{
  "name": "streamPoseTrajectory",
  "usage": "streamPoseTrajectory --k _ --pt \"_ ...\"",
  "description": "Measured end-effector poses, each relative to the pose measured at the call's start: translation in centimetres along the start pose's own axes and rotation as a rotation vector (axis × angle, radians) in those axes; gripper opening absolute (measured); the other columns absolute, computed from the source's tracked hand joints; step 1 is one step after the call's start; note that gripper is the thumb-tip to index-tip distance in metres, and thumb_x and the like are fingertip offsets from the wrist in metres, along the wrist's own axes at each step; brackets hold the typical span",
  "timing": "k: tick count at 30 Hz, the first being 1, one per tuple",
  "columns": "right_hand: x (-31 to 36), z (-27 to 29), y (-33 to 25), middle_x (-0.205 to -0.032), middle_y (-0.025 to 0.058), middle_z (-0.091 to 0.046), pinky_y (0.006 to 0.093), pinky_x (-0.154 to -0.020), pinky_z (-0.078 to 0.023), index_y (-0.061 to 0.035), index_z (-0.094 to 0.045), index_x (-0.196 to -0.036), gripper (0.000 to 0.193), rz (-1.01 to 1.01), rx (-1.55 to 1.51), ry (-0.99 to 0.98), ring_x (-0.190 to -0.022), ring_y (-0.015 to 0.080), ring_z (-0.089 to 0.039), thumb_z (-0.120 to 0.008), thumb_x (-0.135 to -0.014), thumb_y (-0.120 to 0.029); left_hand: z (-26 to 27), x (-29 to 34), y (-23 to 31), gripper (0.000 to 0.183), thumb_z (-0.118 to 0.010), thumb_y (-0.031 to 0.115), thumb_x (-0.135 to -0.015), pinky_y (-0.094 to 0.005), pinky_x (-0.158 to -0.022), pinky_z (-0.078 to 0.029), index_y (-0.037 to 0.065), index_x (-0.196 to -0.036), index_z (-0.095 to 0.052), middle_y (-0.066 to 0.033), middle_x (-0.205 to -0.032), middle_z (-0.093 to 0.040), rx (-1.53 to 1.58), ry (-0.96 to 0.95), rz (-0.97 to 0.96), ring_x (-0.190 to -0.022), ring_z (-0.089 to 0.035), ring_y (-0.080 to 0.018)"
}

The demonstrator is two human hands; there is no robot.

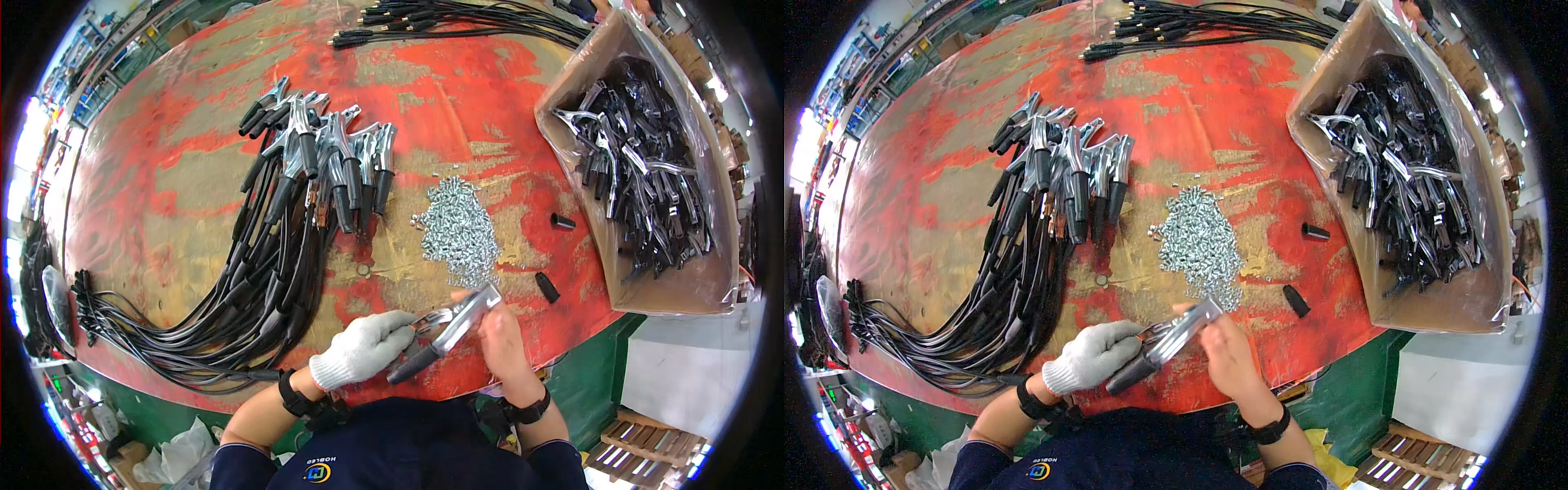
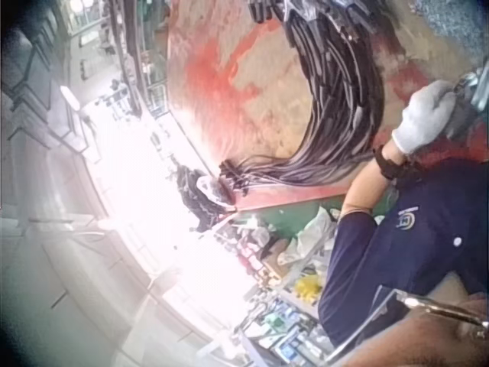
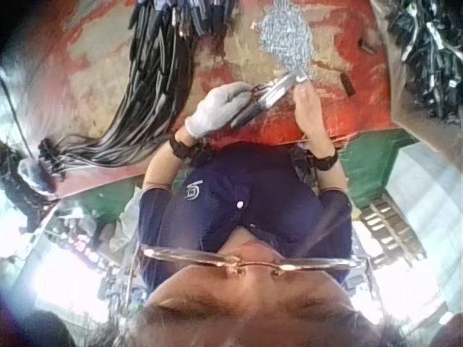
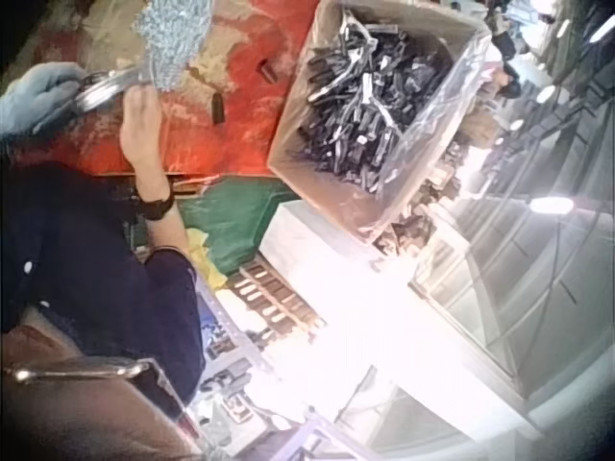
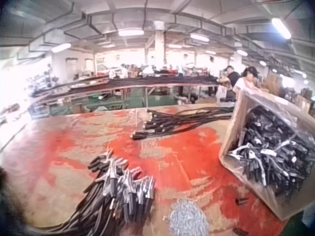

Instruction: The recorder is assembling automotive-style jumper cables by attaching clamps to wires and securing them with screws using a powered driver.

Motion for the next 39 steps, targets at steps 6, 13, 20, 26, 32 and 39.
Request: streamPoseTrajectory --k 6,13,20,26,32,39 --pt "-7.1 -1.2 -1.5 -0.086 0.0041 -0.061 0.0357 -0.071 -0.049 -0.0120 -0.067 -0.092 0.013 0.550 1.200 0.032 -0.084 0.0262 -0.060 -0.070 -0.079 -0.015 0.4 -1.3 -3.2 0.027 -0.048 0.019 -0.098 -0.0215 -0.052 -0.043 0.001 -0.116 -0.058 -0.0024 -0.083 -0.065 0.573 0.079 0.130 -0.062 -0.056 -0.0067" --pt "-9.2 -1.9 -0.8 -0.081 0.0005 -0.058 0.0337 -0.067 -0.047 -0.0138 -0.064 -0.083 0.013 0.654 1.371 -0.032 -0.078 0.0206 -0.059 -0.074 -0.074 -0.016 1.8 -1.3 -3.3 0.031 -0.049 0.024 -0.098 -0.0207 -0.057 -0.045 0.002 -0.118 -0.057 -0.0029 -0.084 -0.065 0.556 0.143 0.091 -0.066 -0.057 -0.0063" --pt "-8.8 -1.1 0.0 -0.081 0.0036 -0.061 0.0356 -0.069 -0.048 -0.0107 -0.065 -0.081 0.012 0.511 1.333 -0.028 -0.079 0.0235 -0.060 -0.073 -0.073 -0.013 2.1 -0.1 -0.7 0.036 -0.052 0.022 -0.094 -0.0276 -0.070 -0.050 0.000 -0.121 -0.057 -0.0072 -0.086 -0.069 0.211 0.160 0.092 -0.073 -0.064 -0.0123" --pt "-5.1 -4.0 -2.1 -0.085 0.0062 -0.064 0.0317 -0.074 -0.048 -0.0035 -0.068 -0.087 0.010 0.364 0.495 -0.202 -0.079 0.0190 -0.061 -0.069 -0.078 -0.007 1.7 1.8 1.5 0.029 -0.053 0.021 -0.092 -0.0316 -0.068 -0.052 0.005 -0.115 -0.062 -0.0105 -0.084 -0.070 0.042 0.165 0.010 -0.072 -0.067 -0.0183" --pt "-2.3 -4.3 1.4 -0.092 0.0056 -0.067 0.0256 -0.074 -0.051 -0.0002 -0.064 -0.097 0.019 -0.220 -0.176 -0.315 -0.084 0.0115 -0.063 -0.069 -0.081 -0.007 0.8 2.8 1.8 0.028 -0.055 0.020 -0.092 -0.0319 -0.066 -0.052 0.004 -0.114 -0.063 -0.0126 -0.084 -0.069 0.074 0.131 -0.035 -0.070 -0.067 -0.0179" --pt "-1.5 -3.8 2.6 -0.092 0.0062 -0.068 0.0247 -0.068 -0.051 0.0000 -0.065 -0.099 0.018 -0.236 -0.266 -0.351 -0.079 0.0106 -0.063 -0.067 -0.083 -0.006 0.2 3.1 2.2 0.027 -0.055 0.020 -0.093 -0.0321 -0.067 -0.052 0.003 -0.113 -0.062 -0.0117 -0.083 -0.069 0.048 0.104 -0.069 -0.071 -0.067 -0.0171"
Point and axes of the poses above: each hand's wrist, its own x-axis away from the middle knuckle, its own z-axis out of the back of the hand, y = z × x, the point moved 5 cm from there along -x, towards the middle knuckle
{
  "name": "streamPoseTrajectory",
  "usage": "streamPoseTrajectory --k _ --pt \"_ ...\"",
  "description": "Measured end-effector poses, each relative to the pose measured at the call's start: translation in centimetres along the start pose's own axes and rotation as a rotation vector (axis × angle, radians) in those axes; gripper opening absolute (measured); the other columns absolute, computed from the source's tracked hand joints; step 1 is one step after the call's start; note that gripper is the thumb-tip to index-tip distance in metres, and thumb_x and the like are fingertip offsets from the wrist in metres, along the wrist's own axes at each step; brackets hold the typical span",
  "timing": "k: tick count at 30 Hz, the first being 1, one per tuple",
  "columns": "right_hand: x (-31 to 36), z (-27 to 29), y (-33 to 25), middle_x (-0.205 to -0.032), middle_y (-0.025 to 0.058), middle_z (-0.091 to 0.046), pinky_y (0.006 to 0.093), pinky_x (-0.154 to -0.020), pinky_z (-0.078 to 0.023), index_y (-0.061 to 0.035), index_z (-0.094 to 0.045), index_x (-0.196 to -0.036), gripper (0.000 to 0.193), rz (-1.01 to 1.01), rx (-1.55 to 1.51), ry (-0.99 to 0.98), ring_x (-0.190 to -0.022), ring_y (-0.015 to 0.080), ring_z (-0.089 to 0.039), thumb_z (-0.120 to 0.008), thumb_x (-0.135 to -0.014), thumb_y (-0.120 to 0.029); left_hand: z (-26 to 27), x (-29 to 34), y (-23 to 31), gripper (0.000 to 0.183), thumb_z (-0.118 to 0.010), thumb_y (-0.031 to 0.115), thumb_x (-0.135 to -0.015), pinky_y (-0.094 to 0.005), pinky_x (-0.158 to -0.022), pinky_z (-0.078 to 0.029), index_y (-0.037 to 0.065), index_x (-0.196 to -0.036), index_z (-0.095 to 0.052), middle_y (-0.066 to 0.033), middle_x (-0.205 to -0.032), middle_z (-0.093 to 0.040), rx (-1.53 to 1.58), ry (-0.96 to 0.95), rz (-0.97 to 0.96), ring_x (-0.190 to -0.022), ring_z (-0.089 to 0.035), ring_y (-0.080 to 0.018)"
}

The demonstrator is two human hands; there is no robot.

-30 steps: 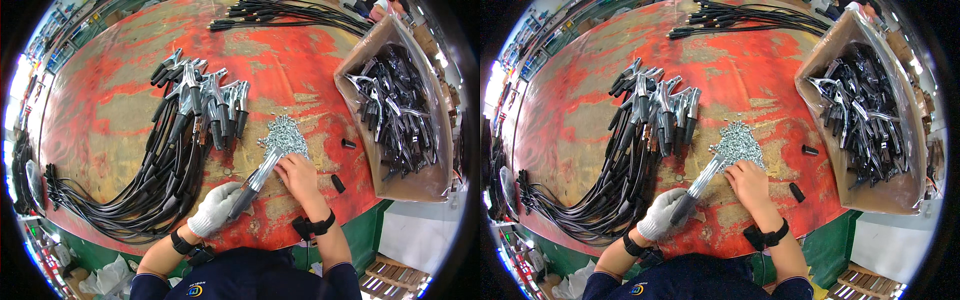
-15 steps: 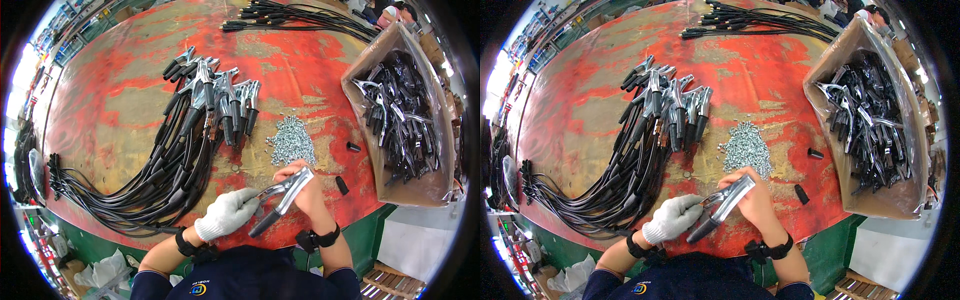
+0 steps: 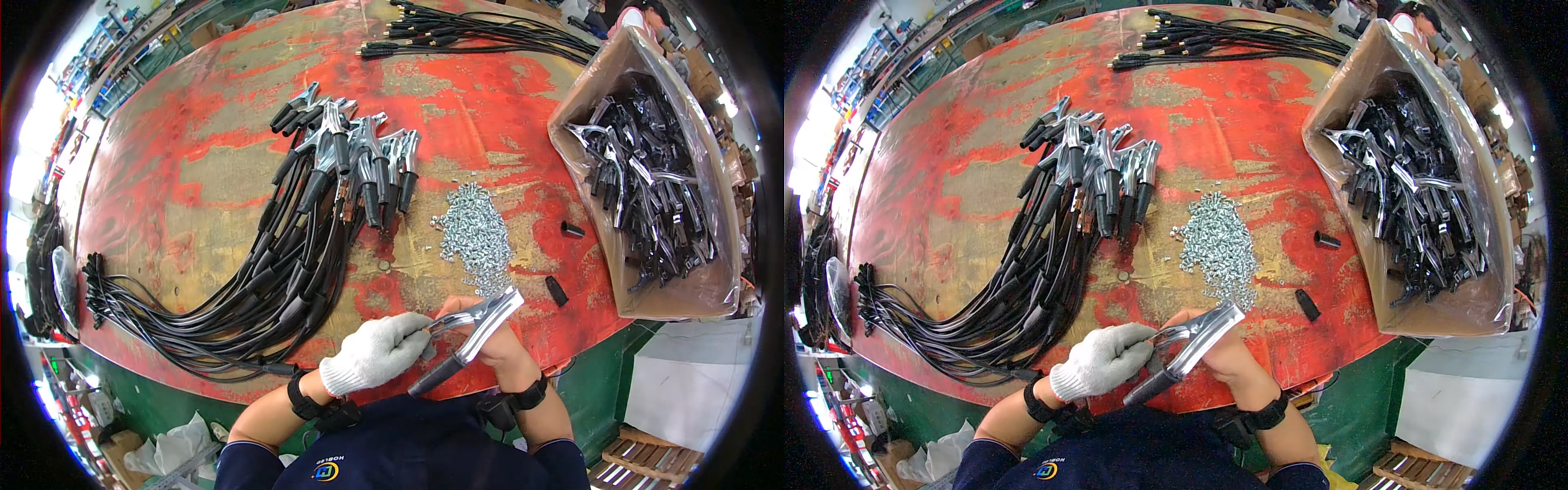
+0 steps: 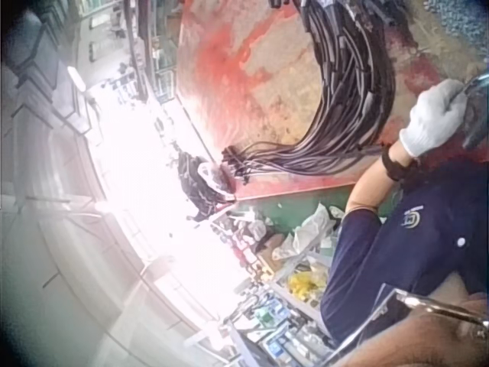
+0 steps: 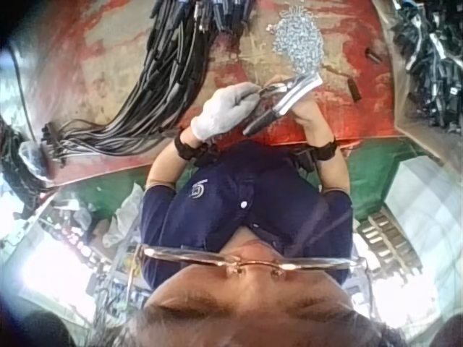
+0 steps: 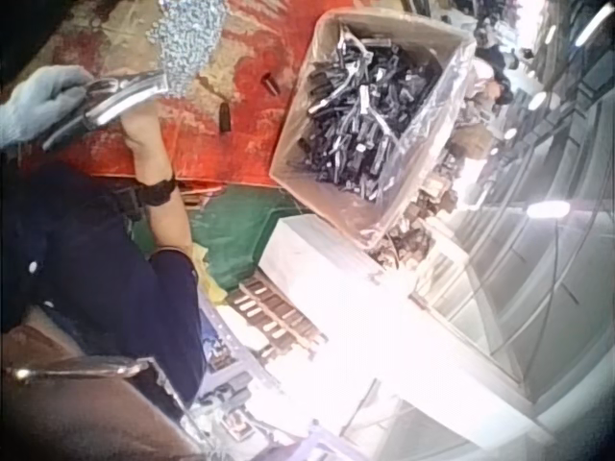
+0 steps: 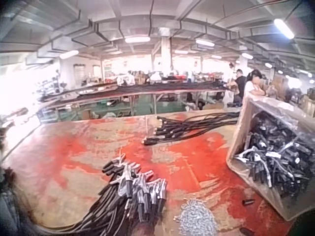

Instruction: The recorder is assembling automotive-style jumper cables by attaching clamps to wires and securing them with screws using a powered driver.

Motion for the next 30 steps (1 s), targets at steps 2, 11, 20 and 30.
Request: streamPoseTrajectory --k 2,11,20,30 --pt "0.4 0.6 0.2 -0.091 0.0059 -0.067 0.0252 -0.067 -0.051 -0.0003 -0.065 -0.099 0.016 0.007 0.006 -0.007 -0.078 0.0107 -0.063 -0.065 -0.084 -0.005 -0.2 0.1 -0.1 0.027 -0.055 0.020 -0.093 -0.0323 -0.067 -0.052 0.004 -0.114 -0.061 -0.0117 -0.083 -0.069 -0.016 -0.016 -0.003 -0.071 -0.067 -0.0169" --pt "3.9 -0.2 -0.4 -0.097 0.0048 -0.068 0.0299 -0.078 -0.050 0.0003 -0.061 -0.116 0.025 -0.149 0.158 0.052 -0.087 0.0145 -0.064 -0.055 -0.096 -0.014 -1.0 0.1 -0.6 0.035 -0.055 0.016 -0.091 -0.0362 -0.069 -0.052 0.006 -0.125 -0.052 -0.0210 -0.086 -0.065 -0.339 0.129 -0.289 -0.078 -0.068 -0.0295" --pt "0.2 3.6 -4.7 -0.084 0.0026 -0.059 0.0347 -0.066 -0.049 -0.0146 -0.070 -0.093 0.014 0.500 1.546 0.517 -0.077 0.0229 -0.061 -0.071 -0.079 -0.015 -0.2 -2.3 -5.0 0.025 -0.044 0.014 -0.097 -0.0225 -0.040 -0.035 0.007 -0.120 -0.052 -0.0025 -0.070 -0.057 0.663 0.113 0.255 -0.048 -0.051 -0.0092" --pt "-2.0 3.6 -4.4 -0.081 0.0009 -0.056 0.0337 -0.066 -0.049 -0.0137 -0.067 -0.086 0.012 0.527 1.709 0.282 -0.077 0.0213 -0.060 -0.074 -0.075 -0.015 0.6 -1.9 -4.7 0.031 -0.045 0.022 -0.100 -0.0228 -0.043 -0.040 0.007 -0.126 -0.049 -0.0051 -0.074 -0.061 0.648 0.095 0.240 -0.054 -0.056 -0.0115"
Point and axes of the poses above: each hand's wrist, its own x-axis away from the middle knuckle, its own z-axis out of the back of the hand, y = z × x, the point moved 5 cm from there along -x, towards the middle knuckle
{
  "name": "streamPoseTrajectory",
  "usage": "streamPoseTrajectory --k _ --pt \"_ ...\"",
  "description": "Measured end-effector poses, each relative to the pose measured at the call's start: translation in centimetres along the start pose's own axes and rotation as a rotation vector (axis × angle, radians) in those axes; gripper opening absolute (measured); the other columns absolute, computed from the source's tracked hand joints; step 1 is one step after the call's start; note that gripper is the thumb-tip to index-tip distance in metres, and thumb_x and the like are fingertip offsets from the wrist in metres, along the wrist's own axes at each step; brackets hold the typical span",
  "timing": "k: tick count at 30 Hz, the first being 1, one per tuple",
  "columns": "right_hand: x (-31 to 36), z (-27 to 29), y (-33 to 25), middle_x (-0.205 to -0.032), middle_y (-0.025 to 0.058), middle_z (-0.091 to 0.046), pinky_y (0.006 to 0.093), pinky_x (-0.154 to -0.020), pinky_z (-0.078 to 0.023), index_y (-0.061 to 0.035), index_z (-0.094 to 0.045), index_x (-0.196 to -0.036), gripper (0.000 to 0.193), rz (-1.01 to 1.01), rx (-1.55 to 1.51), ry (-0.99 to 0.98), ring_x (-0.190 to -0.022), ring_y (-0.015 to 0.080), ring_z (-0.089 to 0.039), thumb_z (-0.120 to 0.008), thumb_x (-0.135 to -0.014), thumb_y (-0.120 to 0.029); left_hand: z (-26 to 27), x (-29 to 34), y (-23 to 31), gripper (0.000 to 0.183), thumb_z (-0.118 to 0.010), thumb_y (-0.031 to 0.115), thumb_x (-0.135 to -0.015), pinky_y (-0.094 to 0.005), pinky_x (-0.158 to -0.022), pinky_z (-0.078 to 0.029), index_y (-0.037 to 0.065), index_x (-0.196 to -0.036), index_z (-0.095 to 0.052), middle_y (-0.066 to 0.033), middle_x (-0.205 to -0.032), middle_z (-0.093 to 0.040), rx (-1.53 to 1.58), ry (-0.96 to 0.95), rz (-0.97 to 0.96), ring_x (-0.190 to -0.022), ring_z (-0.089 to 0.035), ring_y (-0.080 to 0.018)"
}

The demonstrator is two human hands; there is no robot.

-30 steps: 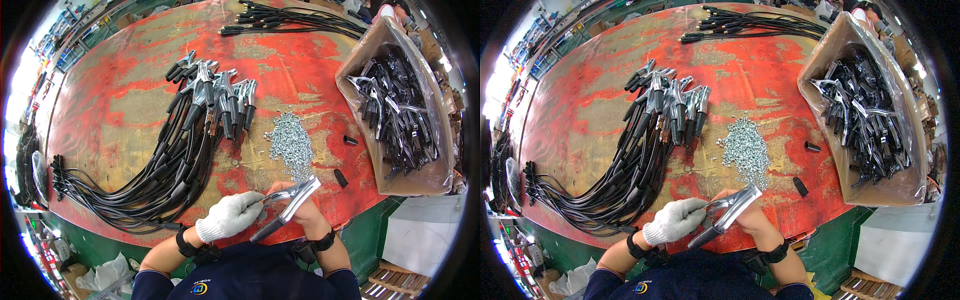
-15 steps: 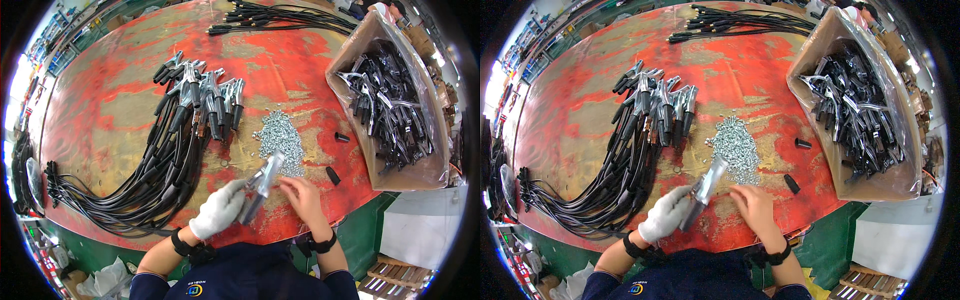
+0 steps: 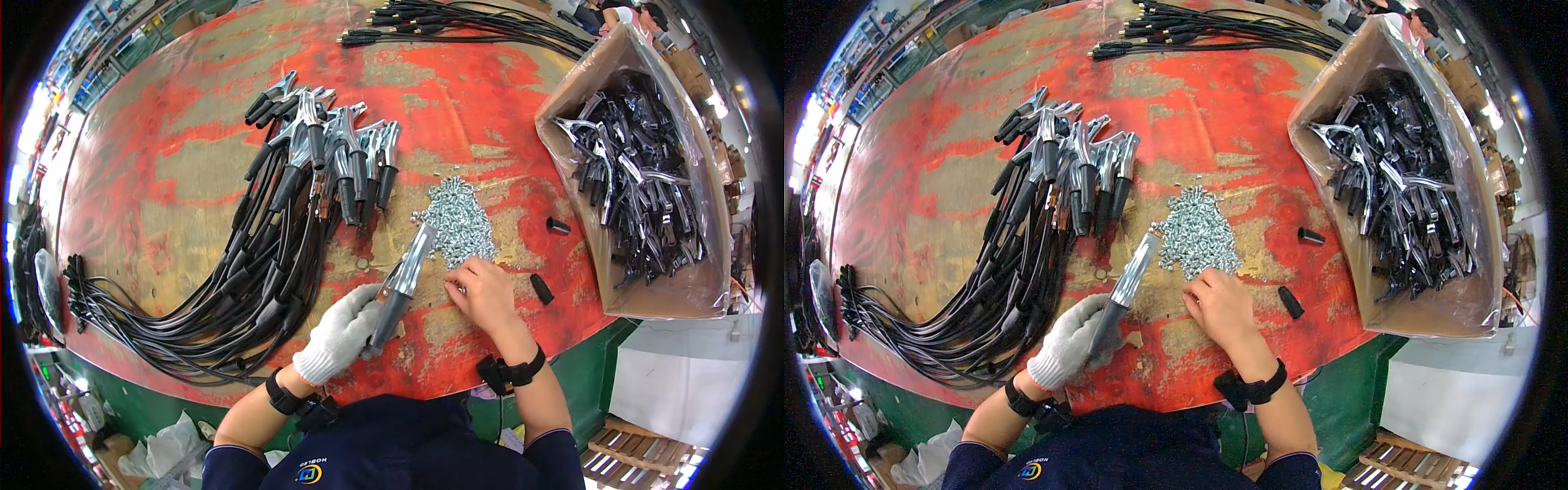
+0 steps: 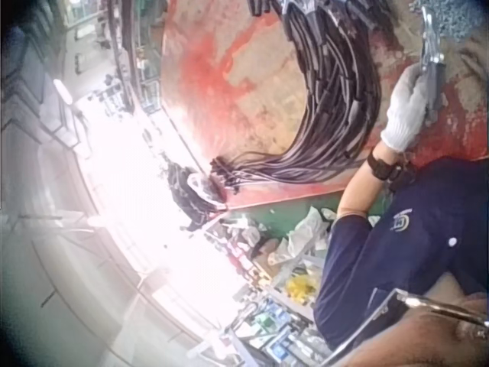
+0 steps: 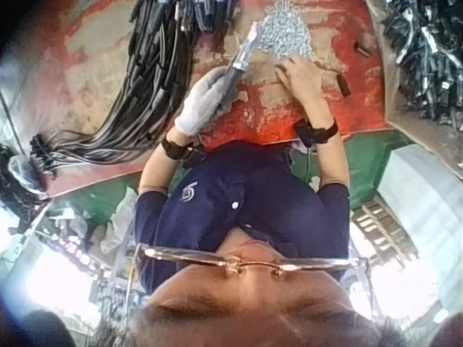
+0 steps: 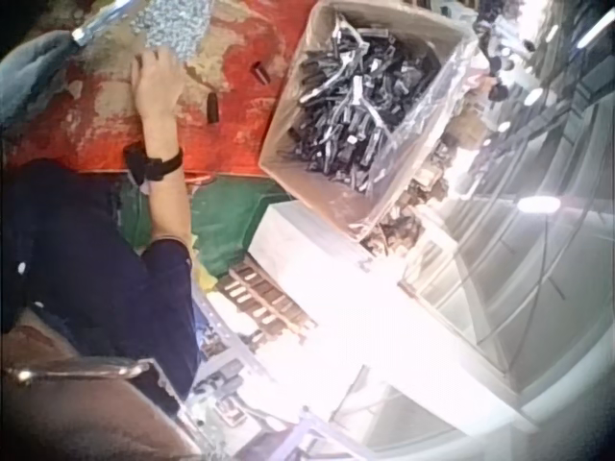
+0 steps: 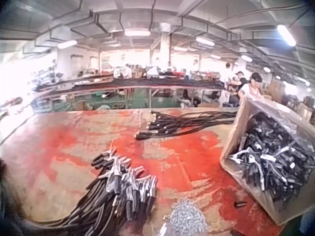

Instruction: The recorder is assembling automotive-style jumper cables by attaching clamps to wires and securing them with screws using a powered driver.

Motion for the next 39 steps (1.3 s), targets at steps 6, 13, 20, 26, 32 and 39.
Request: streamPoseTrajectory --k 6,13,20,26,32,39 --pt "-0.7 2.6 -4.7 -0.081 0.0024 -0.062 0.0279 -0.059 -0.051 -0.0112 -0.069 -0.084 0.017 -0.083 -0.471 0.123 -0.071 0.0177 -0.062 -0.078 -0.070 -0.010 -0.2 0.6 0.2 0.039 -0.046 0.018 -0.096 -0.0264 -0.058 -0.050 0.002 -0.131 -0.047 -0.0048 -0.076 -0.063 -0.314 0.057 -0.208 -0.060 -0.059 -0.0102" --pt "-2.5 3.1 -8.5 -0.080 0.0073 -0.060 0.0307 -0.061 -0.047 -0.0060 -0.070 -0.084 0.025 0.038 -0.617 0.299 -0.070 0.0206 -0.060 -0.079 -0.062 0.002 -0.7 1.8 2.0 0.036 -0.051 0.020 -0.094 -0.0302 -0.076 -0.050 0.004 -0.126 -0.054 -0.0139 -0.095 -0.066 -0.455 0.139 -0.224 -0.082 -0.065 -0.0165" --pt "-2.6 3.1 -9.2 -0.079 0.0082 -0.060 0.0321 -0.063 -0.048 -0.0059 -0.069 -0.085 0.027 0.139 -0.545 0.338 -0.072 0.0219 -0.060 -0.078 -0.062 0.004 -0.6 1.9 2.3 0.035 -0.051 0.018 -0.094 -0.0310 -0.069 -0.052 0.005 -0.126 -0.054 -0.0126 -0.089 -0.067 -0.451 0.156 -0.277 -0.074 -0.065 -0.0170" --pt "-2.3 2.9 -9.0 -0.080 0.0075 -0.060 0.0315 -0.063 -0.048 -0.0062 -0.069 -0.086 0.027 0.092 -0.549 0.379 -0.071 0.0210 -0.061 -0.079 -0.063 0.003 -0.8 1.9 2.6 0.034 -0.050 0.017 -0.094 -0.0283 -0.061 -0.051 0.006 -0.127 -0.053 -0.0088 -0.084 -0.066 -0.386 0.113 -0.219 -0.063 -0.063 -0.0122" --pt "-2.2 2.6 -8.9 -0.079 0.0065 -0.060 0.0310 -0.063 -0.048 -0.0065 -0.069 -0.085 0.025 0.044 -0.599 0.377 -0.071 0.0201 -0.059 -0.080 -0.065 0.002 -0.6 1.9 2.5 0.036 -0.050 0.018 -0.094 -0.0308 -0.073 -0.051 0.005 -0.127 -0.054 -0.0121 -0.093 -0.066 -0.387 0.127 -0.238 -0.079 -0.065 -0.0165" --pt "-1.7 1.7 -8.5 -0.081 0.0073 -0.061 0.0312 -0.065 -0.049 -0.0052 -0.070 -0.084 0.020 -0.059 -0.645 0.290 -0.075 0.0220 -0.060 -0.081 -0.068 -0.002 -0.7 1.9 2.6 0.037 -0.049 0.018 -0.094 -0.0300 -0.069 -0.051 0.003 -0.128 -0.051 -0.0112 -0.090 -0.067 -0.419 0.114 -0.248 -0.072 -0.064 -0.0159"
Point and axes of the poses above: each hand's wrist, its own x-axis away from the middle knuckle, its own z-axis out of the back of the hand, y = z × x, the point moved 5 cm from there along -x, towards the middle knuckle
